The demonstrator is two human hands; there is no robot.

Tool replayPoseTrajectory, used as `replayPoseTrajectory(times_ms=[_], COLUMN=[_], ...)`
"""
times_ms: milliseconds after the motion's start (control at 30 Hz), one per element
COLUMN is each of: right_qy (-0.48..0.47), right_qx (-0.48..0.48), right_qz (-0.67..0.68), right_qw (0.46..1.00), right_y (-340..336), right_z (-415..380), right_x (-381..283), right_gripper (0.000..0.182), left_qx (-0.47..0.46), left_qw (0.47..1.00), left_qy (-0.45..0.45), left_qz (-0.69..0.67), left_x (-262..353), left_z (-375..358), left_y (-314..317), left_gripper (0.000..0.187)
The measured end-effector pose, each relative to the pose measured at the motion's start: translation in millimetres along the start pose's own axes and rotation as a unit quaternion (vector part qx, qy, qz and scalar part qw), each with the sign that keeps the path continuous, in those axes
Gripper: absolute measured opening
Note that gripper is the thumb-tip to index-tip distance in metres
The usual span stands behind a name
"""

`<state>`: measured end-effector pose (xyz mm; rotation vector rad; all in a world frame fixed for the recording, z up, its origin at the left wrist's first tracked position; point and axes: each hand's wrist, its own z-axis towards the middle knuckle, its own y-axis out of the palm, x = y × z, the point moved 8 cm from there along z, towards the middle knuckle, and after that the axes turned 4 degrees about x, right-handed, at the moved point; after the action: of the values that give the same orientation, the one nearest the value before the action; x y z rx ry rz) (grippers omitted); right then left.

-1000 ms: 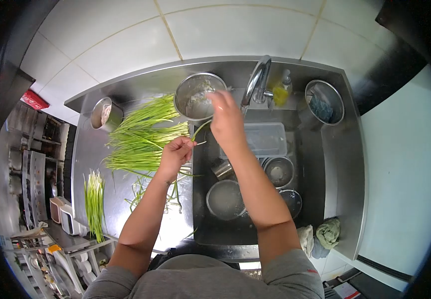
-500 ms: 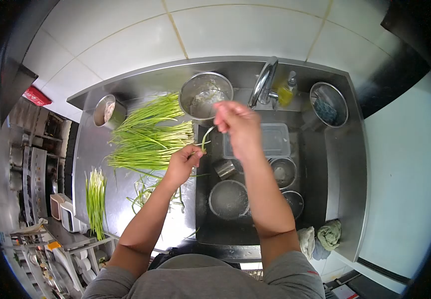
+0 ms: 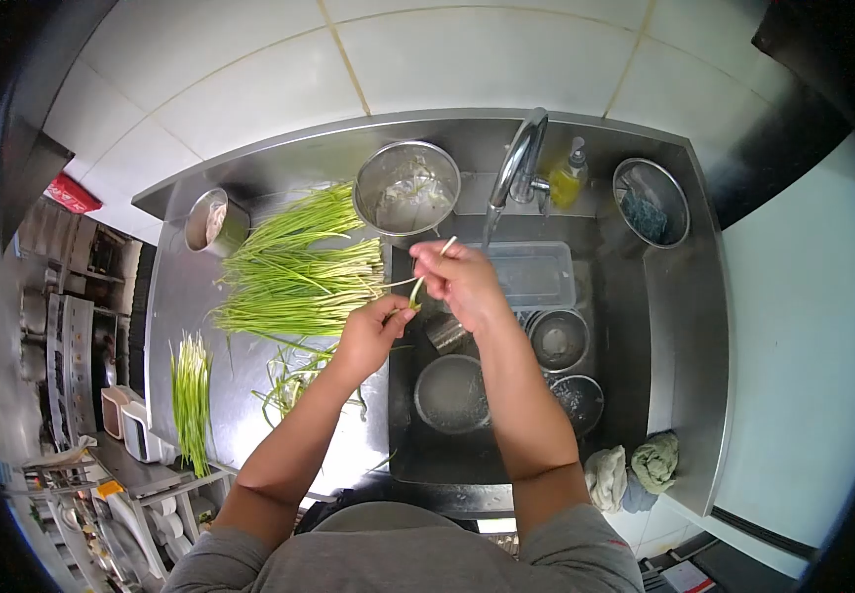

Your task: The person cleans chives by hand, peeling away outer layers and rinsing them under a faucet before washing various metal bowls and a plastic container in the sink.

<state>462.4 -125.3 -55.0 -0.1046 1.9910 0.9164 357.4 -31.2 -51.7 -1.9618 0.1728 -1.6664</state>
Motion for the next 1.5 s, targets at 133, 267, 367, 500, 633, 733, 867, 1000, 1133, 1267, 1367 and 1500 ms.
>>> replayPoseTrajectory(times_ms=[133,267,367,500,633,733,867,1000,1133,1267,1367,1500], right_qy=[-0.216,-0.239,-0.056,-0.226,-0.401,-0.384,-0.157,-0.1,-0.153,-0.182,-0.129,-0.06], right_qx=[0.035,0.142,0.113,0.12,0.202,0.189,0.043,0.105,0.175,0.192,0.198,0.153], right_qz=[0.037,-0.071,-0.262,-0.195,-0.511,-0.467,-0.207,-0.129,-0.087,-0.153,-0.151,-0.192], right_qw=[0.975,0.958,0.957,0.947,0.733,0.774,0.965,0.981,0.969,0.952,0.96,0.968], right_y=[-1.0,-26.4,-19.2,24.3,50.5,51.6,36.4,-23.5,-67.9,-65.3,-64.0,-74.0], right_z=[-33.5,-78.1,-65.5,-37.1,-16.9,-20.2,-2.5,4.4,4.0,-2.9,-10.2,-9.9], right_x=[-76.4,-124.5,-84.9,-72.5,-101.2,-83.9,-26.3,-23.7,-32.3,-42.5,-34.7,-17.7], right_gripper=[0.021,0.024,0.022,0.023,0.039,0.041,0.032,0.02,0.017,0.018,0.019,0.014], left_qx=[0.014,0.17,0.173,0.132,0.088,0.096,0.064,-0.051,-0.084,0.0,0.002,-0.021], left_qw=[0.999,0.985,0.965,0.939,0.915,0.895,0.907,0.925,0.918,0.877,0.866,0.88], left_qy=[-0.031,-0.027,-0.085,-0.077,-0.094,-0.067,-0.028,-0.067,-0.095,-0.068,-0.087,-0.086], left_qz=[-0.036,-0.019,-0.177,-0.309,-0.382,-0.43,-0.416,-0.371,-0.375,-0.475,-0.492,-0.466], left_x=[-24.7,-63.8,-61.7,-20.3,-1.0,20.4,39.4,37.0,41.2,36.7,43.0,55.1], left_z=[1.4,7.3,13.1,14.5,17.7,21.5,35.0,59.0,85.6,111.5,111.5,114.8], left_y=[-9.0,-55.6,-64.4,-41.4,-35.5,-43.8,-30.0,29.3,70.7,87.9,89.7,81.2], left_gripper=[0.014,0.013,0.013,0.016,0.023,0.026,0.042,0.049,0.048,0.047,0.044,0.039])
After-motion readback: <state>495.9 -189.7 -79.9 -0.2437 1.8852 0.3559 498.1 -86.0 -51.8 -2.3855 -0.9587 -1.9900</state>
